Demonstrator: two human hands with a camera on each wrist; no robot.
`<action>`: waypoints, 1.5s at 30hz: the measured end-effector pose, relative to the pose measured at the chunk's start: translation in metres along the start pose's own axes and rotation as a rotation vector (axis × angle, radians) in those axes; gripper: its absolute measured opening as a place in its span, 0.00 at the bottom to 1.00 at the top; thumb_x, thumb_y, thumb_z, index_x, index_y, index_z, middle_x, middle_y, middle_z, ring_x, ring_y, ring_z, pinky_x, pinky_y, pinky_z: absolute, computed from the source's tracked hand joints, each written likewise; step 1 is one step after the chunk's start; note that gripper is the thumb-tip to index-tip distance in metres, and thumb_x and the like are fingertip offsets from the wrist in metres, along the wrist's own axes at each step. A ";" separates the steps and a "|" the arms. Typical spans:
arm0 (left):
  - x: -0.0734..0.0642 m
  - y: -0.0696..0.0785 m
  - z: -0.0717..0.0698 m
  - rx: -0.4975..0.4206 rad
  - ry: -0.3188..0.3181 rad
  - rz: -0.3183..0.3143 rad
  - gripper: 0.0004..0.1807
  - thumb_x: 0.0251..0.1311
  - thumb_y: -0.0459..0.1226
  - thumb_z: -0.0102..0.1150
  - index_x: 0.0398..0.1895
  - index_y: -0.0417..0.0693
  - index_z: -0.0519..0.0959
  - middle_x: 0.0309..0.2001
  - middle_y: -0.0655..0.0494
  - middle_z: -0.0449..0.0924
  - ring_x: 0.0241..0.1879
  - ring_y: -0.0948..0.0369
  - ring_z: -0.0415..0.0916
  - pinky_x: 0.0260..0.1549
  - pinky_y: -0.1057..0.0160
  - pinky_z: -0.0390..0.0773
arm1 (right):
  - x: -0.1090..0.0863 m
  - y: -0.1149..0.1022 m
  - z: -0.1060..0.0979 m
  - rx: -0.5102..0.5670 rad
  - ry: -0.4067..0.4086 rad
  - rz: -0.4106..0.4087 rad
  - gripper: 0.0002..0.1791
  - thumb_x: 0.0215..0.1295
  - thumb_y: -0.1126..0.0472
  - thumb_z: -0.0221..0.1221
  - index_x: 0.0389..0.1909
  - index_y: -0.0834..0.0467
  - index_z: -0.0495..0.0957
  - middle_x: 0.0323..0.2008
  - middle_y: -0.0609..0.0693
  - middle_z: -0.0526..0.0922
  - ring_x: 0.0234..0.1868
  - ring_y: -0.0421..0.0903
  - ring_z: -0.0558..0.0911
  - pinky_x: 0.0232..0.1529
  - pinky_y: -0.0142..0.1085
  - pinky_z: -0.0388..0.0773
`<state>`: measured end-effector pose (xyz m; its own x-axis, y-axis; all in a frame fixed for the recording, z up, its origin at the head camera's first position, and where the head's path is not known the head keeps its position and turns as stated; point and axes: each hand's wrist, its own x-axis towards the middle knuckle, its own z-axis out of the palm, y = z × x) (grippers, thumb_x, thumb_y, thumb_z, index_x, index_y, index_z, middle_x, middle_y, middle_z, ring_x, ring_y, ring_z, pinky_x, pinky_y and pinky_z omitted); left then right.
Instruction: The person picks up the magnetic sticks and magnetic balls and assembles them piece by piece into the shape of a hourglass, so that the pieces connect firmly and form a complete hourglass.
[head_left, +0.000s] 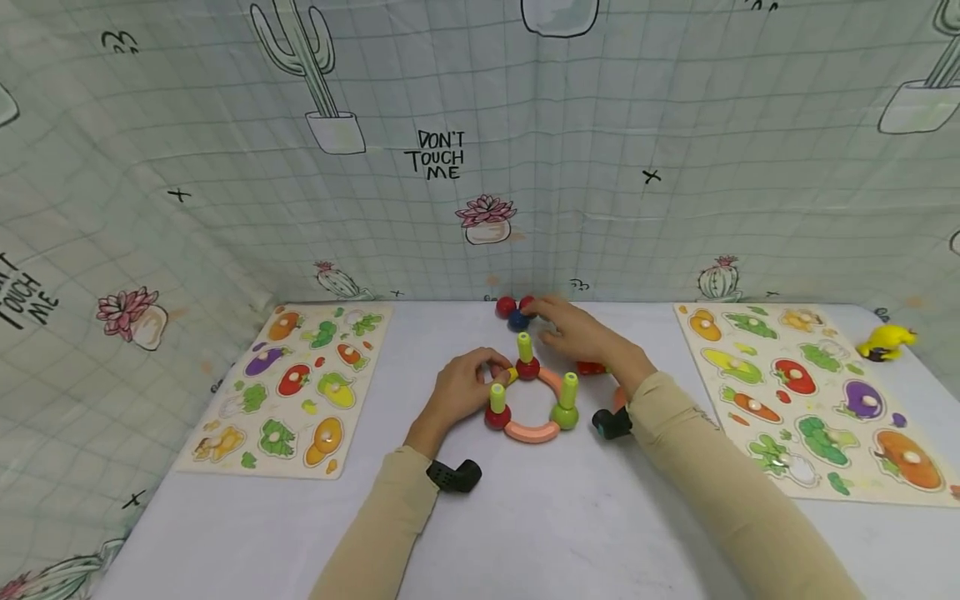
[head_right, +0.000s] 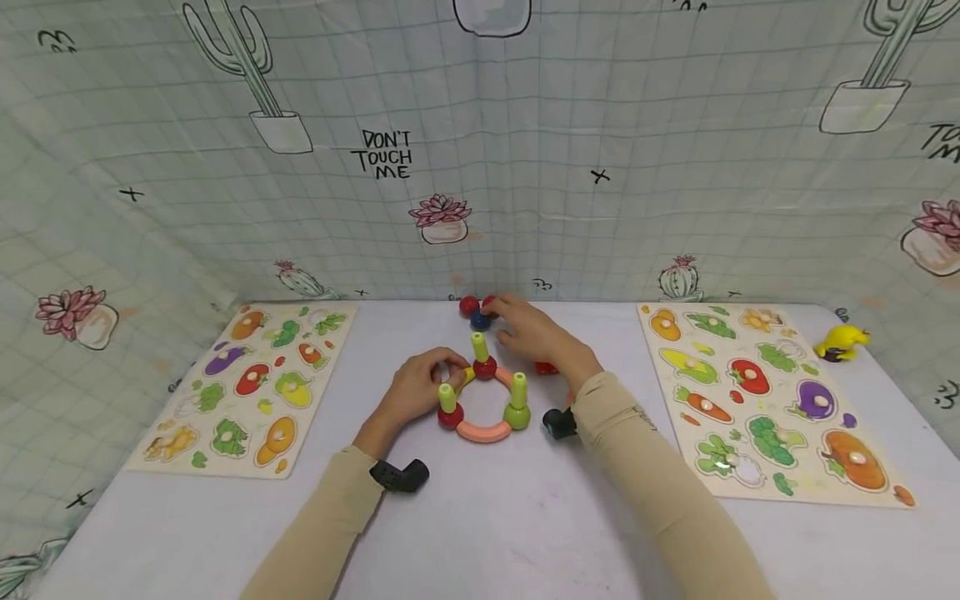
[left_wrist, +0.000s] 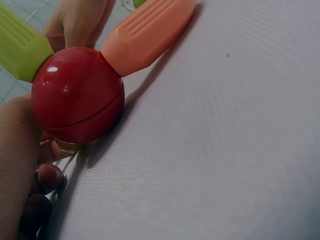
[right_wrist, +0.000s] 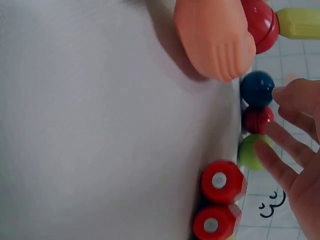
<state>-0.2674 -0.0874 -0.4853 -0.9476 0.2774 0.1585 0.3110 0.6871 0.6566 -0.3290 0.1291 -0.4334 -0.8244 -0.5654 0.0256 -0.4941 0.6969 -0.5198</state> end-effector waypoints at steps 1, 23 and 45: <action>0.000 0.000 -0.001 0.001 0.004 0.001 0.07 0.59 0.44 0.59 0.39 0.58 0.81 0.30 0.63 0.76 0.23 0.66 0.65 0.21 0.68 0.62 | 0.002 -0.001 0.001 -0.013 -0.005 -0.013 0.25 0.66 0.65 0.53 0.64 0.58 0.65 0.66 0.59 0.63 0.65 0.57 0.67 0.63 0.53 0.66; 0.000 0.000 0.001 0.004 0.024 0.030 0.07 0.58 0.43 0.60 0.39 0.57 0.81 0.30 0.62 0.76 0.22 0.67 0.65 0.20 0.68 0.61 | 0.008 -0.010 0.012 -0.108 -0.010 0.068 0.23 0.64 0.64 0.57 0.60 0.54 0.68 0.58 0.59 0.69 0.53 0.56 0.75 0.57 0.52 0.72; 0.000 -0.001 0.002 0.003 0.012 0.007 0.08 0.59 0.44 0.60 0.40 0.58 0.81 0.30 0.63 0.76 0.22 0.66 0.65 0.20 0.68 0.61 | -0.001 -0.003 0.016 0.095 0.044 0.152 0.22 0.62 0.60 0.58 0.56 0.58 0.68 0.54 0.57 0.76 0.47 0.51 0.79 0.50 0.45 0.77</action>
<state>-0.2680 -0.0867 -0.4868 -0.9461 0.2746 0.1719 0.3181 0.6871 0.6532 -0.3217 0.1205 -0.4453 -0.9001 -0.4350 -0.0229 -0.3362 0.7271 -0.5986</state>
